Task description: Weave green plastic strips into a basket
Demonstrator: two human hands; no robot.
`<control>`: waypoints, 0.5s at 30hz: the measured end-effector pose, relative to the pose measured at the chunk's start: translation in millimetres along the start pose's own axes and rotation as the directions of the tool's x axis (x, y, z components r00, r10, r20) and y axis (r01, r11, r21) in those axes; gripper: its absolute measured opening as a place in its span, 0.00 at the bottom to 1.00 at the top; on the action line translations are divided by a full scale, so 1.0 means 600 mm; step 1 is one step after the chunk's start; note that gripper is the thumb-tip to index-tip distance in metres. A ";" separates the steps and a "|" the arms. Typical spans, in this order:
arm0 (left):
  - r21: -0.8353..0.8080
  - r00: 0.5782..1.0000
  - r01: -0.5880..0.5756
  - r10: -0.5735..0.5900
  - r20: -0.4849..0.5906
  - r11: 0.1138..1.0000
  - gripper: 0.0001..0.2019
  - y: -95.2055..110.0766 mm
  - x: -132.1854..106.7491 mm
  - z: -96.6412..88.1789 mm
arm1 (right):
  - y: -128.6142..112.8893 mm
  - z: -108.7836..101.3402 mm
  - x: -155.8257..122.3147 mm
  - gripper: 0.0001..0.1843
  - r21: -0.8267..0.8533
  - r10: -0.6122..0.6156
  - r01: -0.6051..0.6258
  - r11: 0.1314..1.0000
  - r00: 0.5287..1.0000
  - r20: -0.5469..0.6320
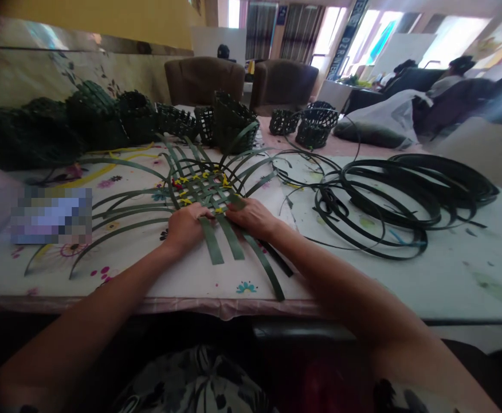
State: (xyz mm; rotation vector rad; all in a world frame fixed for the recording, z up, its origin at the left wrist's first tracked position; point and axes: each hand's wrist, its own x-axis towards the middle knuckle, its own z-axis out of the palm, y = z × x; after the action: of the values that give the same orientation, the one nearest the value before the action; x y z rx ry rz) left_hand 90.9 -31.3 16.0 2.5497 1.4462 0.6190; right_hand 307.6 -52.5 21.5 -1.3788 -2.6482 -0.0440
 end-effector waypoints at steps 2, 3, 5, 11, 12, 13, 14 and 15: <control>-0.001 1.000 0.000 0.000 0.024 1.000 0.08 0.002 0.000 -0.002 | 0.006 0.012 0.002 0.13 -0.036 -0.043 0.043 0.998 0.999 0.007; -0.003 0.999 0.002 -0.002 0.034 1.000 0.08 0.003 0.000 -0.002 | 0.008 0.016 0.002 0.13 -0.045 -0.051 0.051 0.998 0.999 0.003; 0.001 0.999 0.012 -0.012 0.040 1.000 0.08 0.004 0.000 -0.001 | 0.010 0.020 0.001 0.14 -0.042 -0.045 0.044 0.998 0.999 -0.012; 0.060 0.999 0.039 -0.039 0.001 0.997 0.07 0.010 -0.006 0.004 | 0.006 0.022 0.003 0.11 -0.043 0.025 -0.029 0.999 0.996 -0.083; 0.068 1.000 0.021 -0.021 0.003 0.997 0.08 0.010 -0.008 0.005 | 0.005 0.022 0.004 0.11 -0.054 0.032 -0.036 0.998 0.997 -0.077; 0.072 1.000 0.001 -0.001 0.002 0.997 0.08 0.011 -0.009 0.006 | 0.003 0.022 0.006 0.11 -0.062 0.043 -0.047 0.997 0.997 -0.063; 0.070 1.000 -0.018 0.018 0.003 0.997 0.09 0.011 -0.011 0.006 | 0.002 0.022 0.007 0.11 -0.067 0.061 -0.064 0.996 0.997 -0.047; 0.062 0.999 -0.034 0.034 0.004 0.997 0.10 0.010 -0.012 0.006 | 0.001 0.020 0.008 0.11 -0.070 0.082 -0.084 0.994 0.996 -0.031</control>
State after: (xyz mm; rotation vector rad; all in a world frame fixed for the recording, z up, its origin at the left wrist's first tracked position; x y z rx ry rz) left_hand 94.0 -40.3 12.5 2.6261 1.4463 0.5834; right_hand 303.7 -47.0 10.0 -1.4967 -2.5870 -0.1481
